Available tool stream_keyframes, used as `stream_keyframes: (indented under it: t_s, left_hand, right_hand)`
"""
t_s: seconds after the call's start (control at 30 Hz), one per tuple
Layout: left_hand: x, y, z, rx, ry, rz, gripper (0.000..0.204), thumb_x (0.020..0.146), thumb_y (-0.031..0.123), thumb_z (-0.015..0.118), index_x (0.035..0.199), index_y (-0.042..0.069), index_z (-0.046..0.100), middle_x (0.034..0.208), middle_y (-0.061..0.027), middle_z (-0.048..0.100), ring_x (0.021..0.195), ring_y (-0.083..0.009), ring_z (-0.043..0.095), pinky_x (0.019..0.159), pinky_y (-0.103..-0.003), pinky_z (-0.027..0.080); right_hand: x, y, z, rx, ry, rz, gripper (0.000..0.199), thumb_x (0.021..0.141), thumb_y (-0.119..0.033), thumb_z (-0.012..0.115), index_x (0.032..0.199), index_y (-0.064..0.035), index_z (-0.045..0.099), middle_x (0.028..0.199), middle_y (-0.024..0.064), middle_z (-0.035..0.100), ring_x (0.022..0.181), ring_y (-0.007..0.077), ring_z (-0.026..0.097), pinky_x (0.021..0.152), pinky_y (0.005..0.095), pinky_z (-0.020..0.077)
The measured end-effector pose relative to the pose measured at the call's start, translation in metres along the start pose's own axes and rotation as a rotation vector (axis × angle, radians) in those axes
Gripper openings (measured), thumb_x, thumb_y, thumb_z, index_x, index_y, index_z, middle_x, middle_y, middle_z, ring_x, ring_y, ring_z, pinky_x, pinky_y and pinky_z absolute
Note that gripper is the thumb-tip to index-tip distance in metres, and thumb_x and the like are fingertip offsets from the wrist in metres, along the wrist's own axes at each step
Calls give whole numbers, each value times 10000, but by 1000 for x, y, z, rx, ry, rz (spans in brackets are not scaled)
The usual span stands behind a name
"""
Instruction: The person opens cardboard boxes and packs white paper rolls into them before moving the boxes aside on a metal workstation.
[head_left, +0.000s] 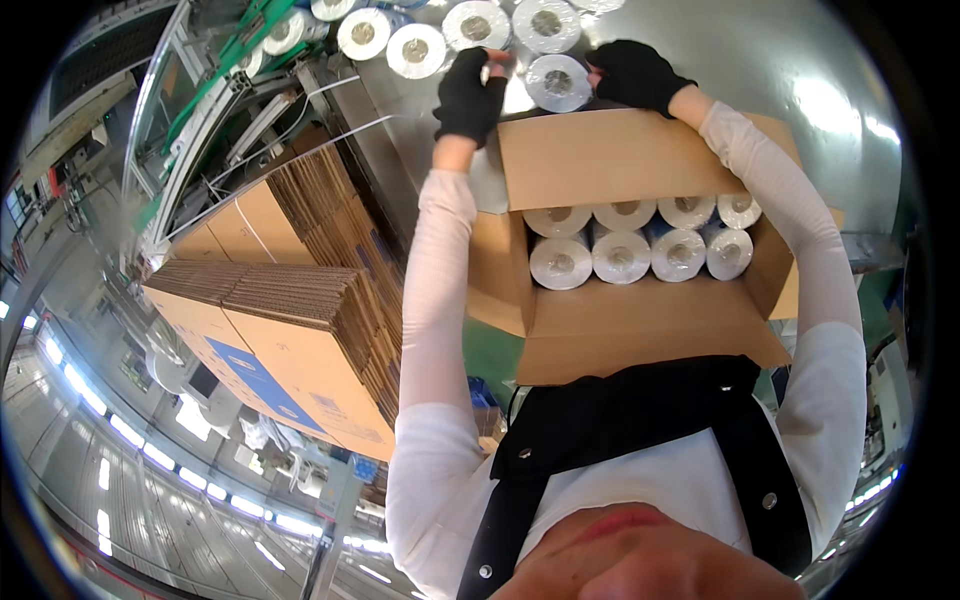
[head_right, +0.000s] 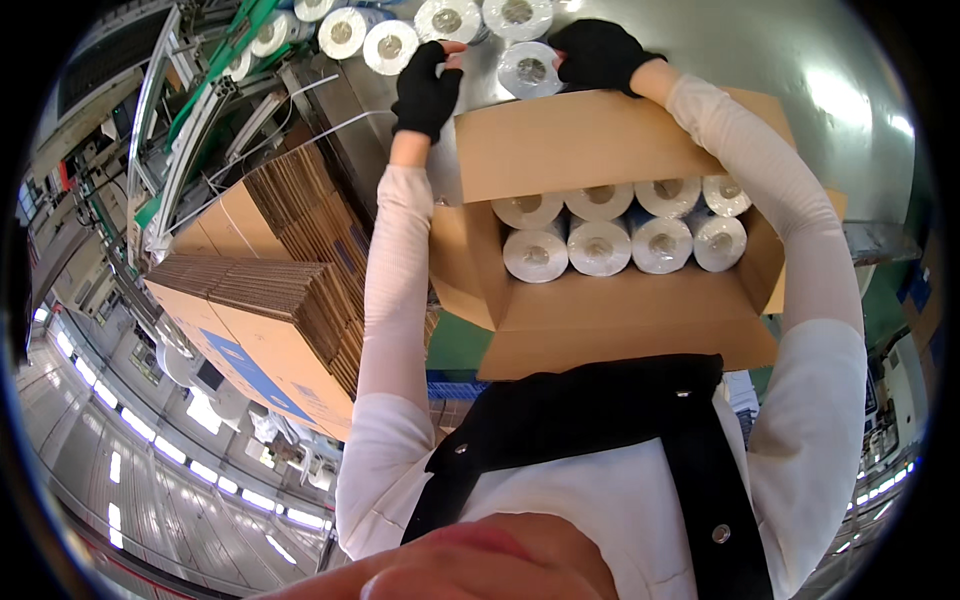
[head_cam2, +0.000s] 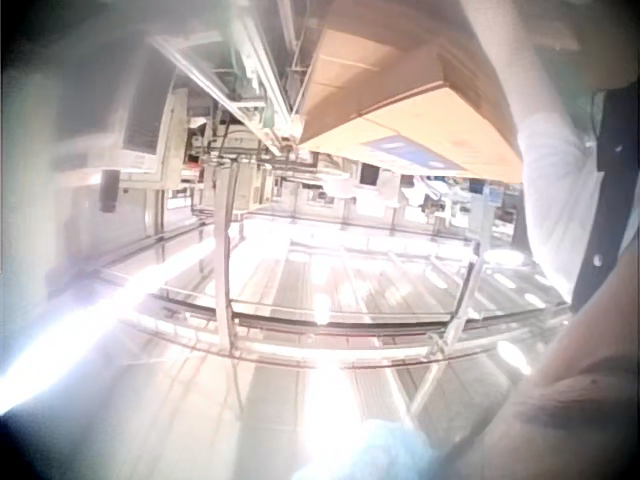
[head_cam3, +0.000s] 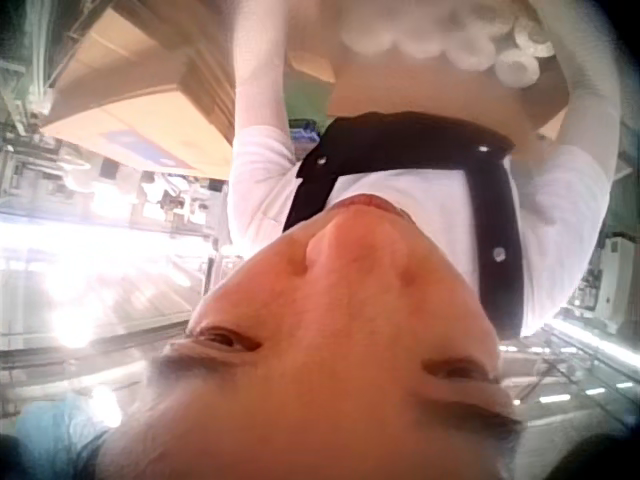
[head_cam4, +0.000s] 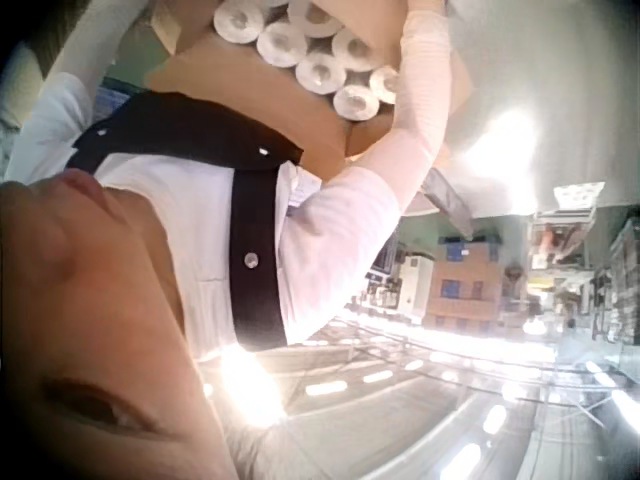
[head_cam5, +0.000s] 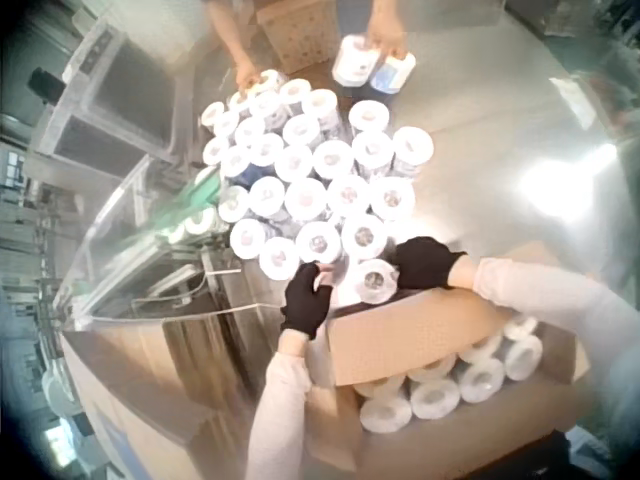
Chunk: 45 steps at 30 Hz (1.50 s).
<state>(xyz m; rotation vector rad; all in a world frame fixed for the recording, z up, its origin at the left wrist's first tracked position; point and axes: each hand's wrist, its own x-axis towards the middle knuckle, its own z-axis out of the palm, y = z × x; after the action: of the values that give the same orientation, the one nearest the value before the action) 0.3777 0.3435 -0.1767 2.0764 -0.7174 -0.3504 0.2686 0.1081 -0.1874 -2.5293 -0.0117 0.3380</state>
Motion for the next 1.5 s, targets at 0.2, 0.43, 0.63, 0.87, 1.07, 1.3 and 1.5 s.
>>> stream_keyframes:
  t_s: [0.2,0.43,0.63,0.87,1.07,1.3,1.5]
  left_hand:
    - [25,-86,-17,380,177,-342,207,712,178,636,914,141,664,936,-156,641,889,-333,615,793,-385,491]
    - [45,-91,26,898,69,-325,519,755,526,571,1073,117,603,1053,-243,571,1031,-395,504,869,-501,362]
    - [68,-98,17,796,-149,-444,551,767,552,531,1123,136,595,1131,-239,564,1086,-396,496,899,-495,358]
    - [53,-38,-106,392,-19,-264,558,804,523,533,1129,71,568,1063,-272,566,1036,-428,522,851,-473,424]
    - [-43,160,-152,613,424,328,397,763,421,672,986,97,619,843,-161,506,839,-343,514,751,-430,402]
    - [-125,267,-163,1114,535,464,405,745,477,673,958,134,641,850,-122,506,858,-323,508,755,-436,369]
    - [-148,304,-149,1058,464,517,400,752,432,683,1015,136,630,882,-152,511,888,-346,505,763,-447,382]
  right_hand:
    - [62,-19,51,-307,14,-201,464,661,-193,676,1102,-81,585,1251,228,459,1151,381,440,954,441,378]
    - [79,-28,66,-390,-52,-185,384,612,-166,679,978,-71,609,1142,221,490,1131,388,449,899,453,413]
    - [75,-13,60,-310,-91,-115,476,683,-355,682,1083,-105,620,1198,190,492,1141,370,447,948,439,380]
    - [41,4,-70,307,-125,115,369,798,-329,612,1059,-68,601,1008,133,610,997,247,557,866,365,437]
    - [-101,0,-176,741,130,-64,335,795,-279,641,1045,-59,597,1007,96,600,974,223,556,852,351,439]
    - [-219,-54,-170,1005,-137,-197,355,783,-251,682,1066,-60,586,1060,73,578,1007,203,540,883,332,427]
    - [-267,-76,-146,720,30,-151,381,773,-227,718,1085,-60,576,1105,54,559,1036,186,527,909,315,417]
